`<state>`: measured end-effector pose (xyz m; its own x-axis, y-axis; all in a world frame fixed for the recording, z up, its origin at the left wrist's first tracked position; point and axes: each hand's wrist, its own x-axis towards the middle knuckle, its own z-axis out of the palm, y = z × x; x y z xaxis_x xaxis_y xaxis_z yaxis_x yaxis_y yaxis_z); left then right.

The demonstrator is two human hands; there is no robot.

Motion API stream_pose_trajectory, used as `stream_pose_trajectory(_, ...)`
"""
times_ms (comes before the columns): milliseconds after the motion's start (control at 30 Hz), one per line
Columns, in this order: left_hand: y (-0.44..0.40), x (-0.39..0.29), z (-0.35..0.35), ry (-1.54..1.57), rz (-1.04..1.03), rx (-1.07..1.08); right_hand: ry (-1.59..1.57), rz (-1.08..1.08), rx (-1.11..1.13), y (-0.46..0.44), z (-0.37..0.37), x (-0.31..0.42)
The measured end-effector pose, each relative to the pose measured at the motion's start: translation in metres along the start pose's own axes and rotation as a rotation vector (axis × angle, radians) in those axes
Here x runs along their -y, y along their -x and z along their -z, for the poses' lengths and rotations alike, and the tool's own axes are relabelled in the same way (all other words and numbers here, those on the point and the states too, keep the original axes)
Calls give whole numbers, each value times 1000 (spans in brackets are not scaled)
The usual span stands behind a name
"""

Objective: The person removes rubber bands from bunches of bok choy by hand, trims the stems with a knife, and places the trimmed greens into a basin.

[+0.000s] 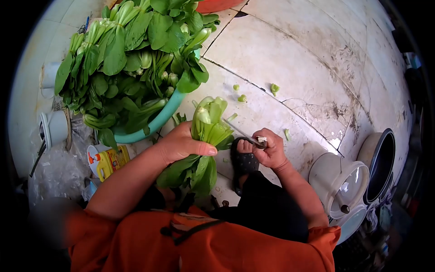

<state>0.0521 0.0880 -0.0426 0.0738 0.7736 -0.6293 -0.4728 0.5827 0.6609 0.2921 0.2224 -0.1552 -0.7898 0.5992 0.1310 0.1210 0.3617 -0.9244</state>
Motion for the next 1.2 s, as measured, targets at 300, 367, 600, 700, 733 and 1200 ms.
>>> stream_pose_trajectory(300,-13,29,-4,-532,-3,-217,53,74,183,-16,-23,23)
stream_pose_trajectory(367,-13,29,-4,-586,5,-223,51,25,185,-15,-24,22)
stream_pose_trajectory(600,-5,21,-16,-455,50,-211,-8,-53,183,11,-28,-24)
stream_pose_trajectory(700,-6,28,-13,-447,48,-137,-21,-55,185,18,-28,-27)
stream_pose_trajectory(733,-7,30,-12,-461,16,-111,-21,-55,183,16,-26,-26)
stream_pose_trajectory(1200,-9,25,-16,-603,-20,26,-100,151,177,-11,-21,9)
